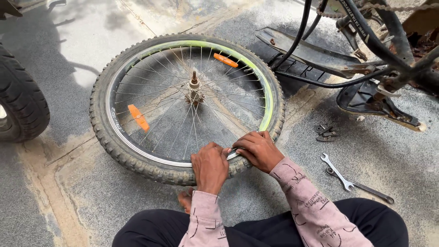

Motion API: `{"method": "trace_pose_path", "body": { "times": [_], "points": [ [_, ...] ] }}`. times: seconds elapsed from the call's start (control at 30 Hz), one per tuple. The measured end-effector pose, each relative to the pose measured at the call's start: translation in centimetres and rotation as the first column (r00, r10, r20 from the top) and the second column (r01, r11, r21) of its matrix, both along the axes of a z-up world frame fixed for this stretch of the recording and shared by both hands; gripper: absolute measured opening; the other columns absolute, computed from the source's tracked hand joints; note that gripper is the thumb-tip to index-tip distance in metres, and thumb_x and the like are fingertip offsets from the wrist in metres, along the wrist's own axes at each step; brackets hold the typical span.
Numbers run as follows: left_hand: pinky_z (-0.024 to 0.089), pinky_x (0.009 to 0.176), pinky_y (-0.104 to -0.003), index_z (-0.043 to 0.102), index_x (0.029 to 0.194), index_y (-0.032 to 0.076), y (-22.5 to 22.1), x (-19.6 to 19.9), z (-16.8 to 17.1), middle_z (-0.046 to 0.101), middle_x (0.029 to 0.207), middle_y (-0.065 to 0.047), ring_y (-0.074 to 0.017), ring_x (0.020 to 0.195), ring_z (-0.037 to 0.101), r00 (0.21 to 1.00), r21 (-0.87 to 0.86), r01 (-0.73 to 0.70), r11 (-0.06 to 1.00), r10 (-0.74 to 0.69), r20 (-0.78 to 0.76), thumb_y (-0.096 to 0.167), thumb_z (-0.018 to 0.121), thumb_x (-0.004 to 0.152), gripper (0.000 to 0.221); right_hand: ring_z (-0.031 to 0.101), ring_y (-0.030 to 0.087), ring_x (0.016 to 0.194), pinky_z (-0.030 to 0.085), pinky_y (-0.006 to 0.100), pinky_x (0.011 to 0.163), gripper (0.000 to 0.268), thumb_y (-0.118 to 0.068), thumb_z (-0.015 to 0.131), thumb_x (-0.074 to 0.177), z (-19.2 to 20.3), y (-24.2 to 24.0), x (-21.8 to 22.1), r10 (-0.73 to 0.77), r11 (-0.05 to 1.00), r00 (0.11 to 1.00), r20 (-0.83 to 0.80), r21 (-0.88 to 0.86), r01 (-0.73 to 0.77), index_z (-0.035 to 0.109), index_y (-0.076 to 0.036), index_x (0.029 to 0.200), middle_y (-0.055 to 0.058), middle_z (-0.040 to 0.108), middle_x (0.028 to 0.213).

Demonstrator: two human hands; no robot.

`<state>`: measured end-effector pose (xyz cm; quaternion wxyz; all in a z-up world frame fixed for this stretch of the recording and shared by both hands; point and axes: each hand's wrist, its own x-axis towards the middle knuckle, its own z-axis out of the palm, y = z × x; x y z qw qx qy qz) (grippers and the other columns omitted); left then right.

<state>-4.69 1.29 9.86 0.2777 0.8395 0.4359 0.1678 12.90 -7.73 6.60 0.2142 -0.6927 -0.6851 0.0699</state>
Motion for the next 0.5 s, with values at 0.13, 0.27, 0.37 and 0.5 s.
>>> {"method": "trace_pose_path", "body": {
  "times": [0.13,0.27,0.37,0.5],
  "points": [
    [0.040,0.088,-0.045,0.080,0.087,0.010,0.5,-0.3,0.2,0.072,0.096,-0.004,-0.0252,0.095,0.066,0.999,0.130,0.024,0.991,-0.029,0.036,0.026,0.071,0.091,0.019,0.062,0.019,0.108,0.036,0.039,0.090,0.034,-0.032,0.068,0.094,0.9,0.6,-0.2,0.020,0.998,0.998,-0.060,0.059,-0.016,0.072,-0.017,0.124,-0.001,0.073,0.112],
    [0.039,0.087,-0.045,0.077,0.090,0.009,0.8,-0.8,1.4,0.070,0.097,-0.005,-0.0250,0.094,0.065,0.994,0.335,0.048,0.941,-0.077,0.075,0.019,0.071,0.088,0.012,0.063,0.021,0.107,0.036,0.040,0.089,0.035,-0.027,0.072,0.089,-0.3,0.5,-0.6,0.022,0.990,0.995,-0.093,0.141,-0.009,0.072,-0.014,0.121,0.002,0.072,0.109],
    [0.038,0.086,-0.046,0.075,0.090,0.009,0.8,-1.1,2.9,0.069,0.096,-0.005,-0.0247,0.092,0.065,0.991,0.392,0.068,0.917,-0.108,0.080,0.018,0.070,0.089,0.010,0.065,0.022,0.104,0.039,0.039,0.089,0.025,-0.021,0.074,0.088,-1.5,0.5,-1.1,-0.022,0.976,0.992,-0.125,0.211,0.048,0.073,-0.012,0.112,0.003,0.072,0.104],
    [0.040,0.083,-0.045,0.073,0.088,0.009,0.4,-1.0,4.4,0.068,0.091,-0.005,-0.0238,0.085,0.065,0.982,0.415,0.047,0.909,-0.117,0.146,0.023,0.069,0.093,0.015,0.067,0.023,0.094,0.050,0.035,0.083,0.016,-0.011,0.068,0.095,-0.7,0.3,-2.3,-0.045,0.936,0.943,-0.331,0.315,0.155,0.069,-0.005,0.110,0.007,0.069,0.100]
  ]
}}
